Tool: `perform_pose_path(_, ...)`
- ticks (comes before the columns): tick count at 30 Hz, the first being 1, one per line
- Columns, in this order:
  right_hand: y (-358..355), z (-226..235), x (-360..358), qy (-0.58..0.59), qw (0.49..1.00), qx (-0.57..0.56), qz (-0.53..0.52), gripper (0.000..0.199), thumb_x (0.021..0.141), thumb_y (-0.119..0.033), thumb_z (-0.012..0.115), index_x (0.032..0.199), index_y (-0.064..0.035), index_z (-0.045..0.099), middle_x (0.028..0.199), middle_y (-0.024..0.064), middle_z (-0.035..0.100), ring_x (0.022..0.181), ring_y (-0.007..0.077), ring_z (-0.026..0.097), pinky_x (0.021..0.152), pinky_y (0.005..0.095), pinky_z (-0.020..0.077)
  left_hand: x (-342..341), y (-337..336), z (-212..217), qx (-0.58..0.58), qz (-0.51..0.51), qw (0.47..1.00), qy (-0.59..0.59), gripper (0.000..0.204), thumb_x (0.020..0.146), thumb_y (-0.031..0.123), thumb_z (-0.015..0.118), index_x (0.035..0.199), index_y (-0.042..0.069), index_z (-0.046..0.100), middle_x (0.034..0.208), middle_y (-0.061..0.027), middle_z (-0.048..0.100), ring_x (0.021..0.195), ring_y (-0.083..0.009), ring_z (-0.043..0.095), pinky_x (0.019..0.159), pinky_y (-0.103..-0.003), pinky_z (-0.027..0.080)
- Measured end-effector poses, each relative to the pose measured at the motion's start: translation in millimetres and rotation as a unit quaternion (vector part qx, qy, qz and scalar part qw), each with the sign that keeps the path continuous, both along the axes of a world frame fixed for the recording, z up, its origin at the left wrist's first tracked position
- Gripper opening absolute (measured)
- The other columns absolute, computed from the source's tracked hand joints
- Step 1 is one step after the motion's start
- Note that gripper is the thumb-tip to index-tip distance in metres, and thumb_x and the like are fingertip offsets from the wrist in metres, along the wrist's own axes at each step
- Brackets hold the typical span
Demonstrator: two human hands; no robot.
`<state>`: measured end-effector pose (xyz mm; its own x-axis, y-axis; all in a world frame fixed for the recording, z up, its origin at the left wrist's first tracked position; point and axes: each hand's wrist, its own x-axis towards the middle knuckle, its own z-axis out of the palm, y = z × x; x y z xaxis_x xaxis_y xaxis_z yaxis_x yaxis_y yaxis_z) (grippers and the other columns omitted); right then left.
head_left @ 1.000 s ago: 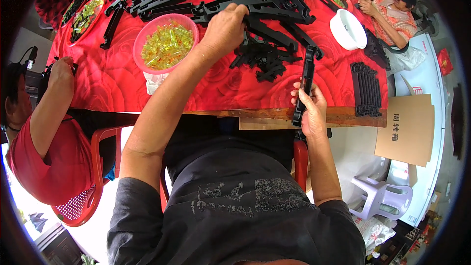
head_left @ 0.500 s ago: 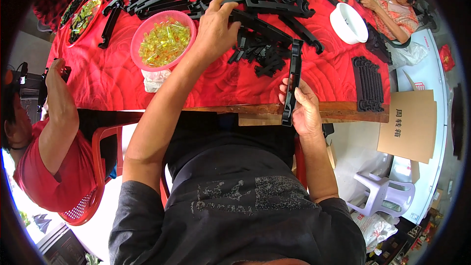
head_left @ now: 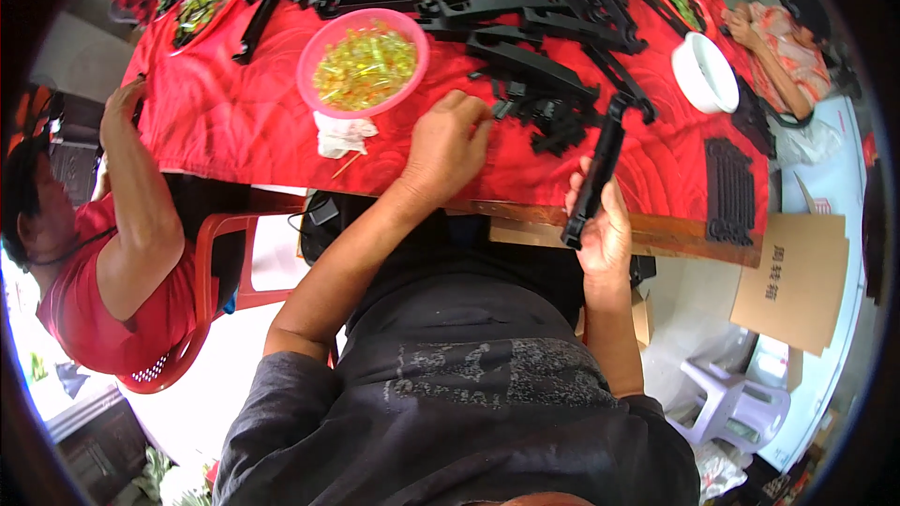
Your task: The person assembles spirit levels by inserting vials into plastic casings and attaching plastic pieces to the casings by hand.
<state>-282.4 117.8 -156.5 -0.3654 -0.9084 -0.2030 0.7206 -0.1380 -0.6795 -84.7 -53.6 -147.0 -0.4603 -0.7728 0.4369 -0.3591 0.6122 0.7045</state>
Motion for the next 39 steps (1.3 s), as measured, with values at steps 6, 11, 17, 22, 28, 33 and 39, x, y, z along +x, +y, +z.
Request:
perform_pose_path(6,0,-6,6,-0.073,0.996,-0.046,0.018,0.046,0.098,-0.019,0.062,0.140,-0.0037,0.049,0.129,0.0097,0.062,0.108,0.0189,0.064,0.092,0.0347,0.0563,-14,-15,11,-0.054,-0.022,0.998,-0.013,0.008,0.081,0.004,0.067,0.088,0.001,0.066,0.092,-0.0158,0.064,0.088,-0.0374,0.063,0.074,-0.047,0.052)
perform_pose_path(11,-9,-10,8,-0.106,0.992,-0.070,-0.003,0.048,0.098,-0.021,0.062,0.141,-0.0031,0.048,0.122,0.0077,0.061,0.103,0.0178,0.060,0.090,0.0334,0.0540,-54,-61,17,-0.137,-0.030,0.987,-0.073,0.019,0.079,0.002,0.067,0.099,0.002,0.067,0.104,-0.0123,0.065,0.100,-0.0345,0.060,0.083,-0.043,0.051)
perform_pose_path(17,-6,-14,8,-0.091,0.991,-0.094,-0.003,0.048,0.100,-0.021,0.060,0.142,-0.0025,0.048,0.121,0.0095,0.060,0.101,0.0183,0.060,0.087,0.0335,0.0531,-79,-79,18,-0.172,-0.083,0.944,-0.270,0.038,0.075,0.004,0.069,0.113,0.007,0.065,0.110,-0.0084,0.064,0.105,-0.0320,0.056,0.091,-0.042,0.046)
perform_pose_path(22,-7,-12,9,-0.038,0.995,-0.097,0.001,0.046,0.101,-0.018,0.056,0.143,-0.0008,0.046,0.121,0.0101,0.060,0.101,0.0172,0.062,0.086,0.0318,0.0538,-83,-83,19,-0.188,-0.098,0.939,-0.270,0.039,0.073,0.002,0.067,0.111,0.007,0.065,0.105,-0.0087,0.060,0.105,-0.0313,0.056,0.088,-0.042,0.044)
perform_pose_path(28,-6,-14,6,-0.073,0.991,-0.111,-0.005,0.048,0.100,-0.021,0.058,0.143,-0.0027,0.046,0.120,0.0094,0.060,0.101,0.0174,0.062,0.087,0.0327,0.0540,-107,-62,45,-0.268,-0.139,0.928,-0.218,0.031,0.070,0.002,0.065,0.101,0.008,0.064,0.102,-0.0093,0.060,0.104,-0.0302,0.056,0.087,-0.042,0.044)
perform_pose_path(33,-7,-16,8,-0.060,0.993,-0.100,-0.008,0.049,0.099,-0.023,0.059,0.142,-0.0039,0.046,0.119,0.0082,0.061,0.100,0.0174,0.062,0.087,0.0329,0.0540,-141,-49,38,-0.321,-0.179,0.921,-0.127,0.022,0.069,0.003,0.064,0.091,0.009,0.063,0.095,-0.0060,0.061,0.098,-0.0269,0.057,0.083,-0.040,0.045)
perform_pose_path(39,-6,-10,11,-0.050,0.997,-0.062,-0.018,0.054,0.098,-0.023,0.062,0.143,-0.0015,0.043,0.118,0.0083,0.058,0.099,0.0172,0.056,0.088,0.0309,0.0480,-169,-51,29,-0.318,-0.185,0.914,-0.170,0.014,0.070,0.004,0.065,0.082,0.010,0.068,0.085,-0.0012,0.064,0.096,-0.0242,0.057,0.082,-0.038,0.046)
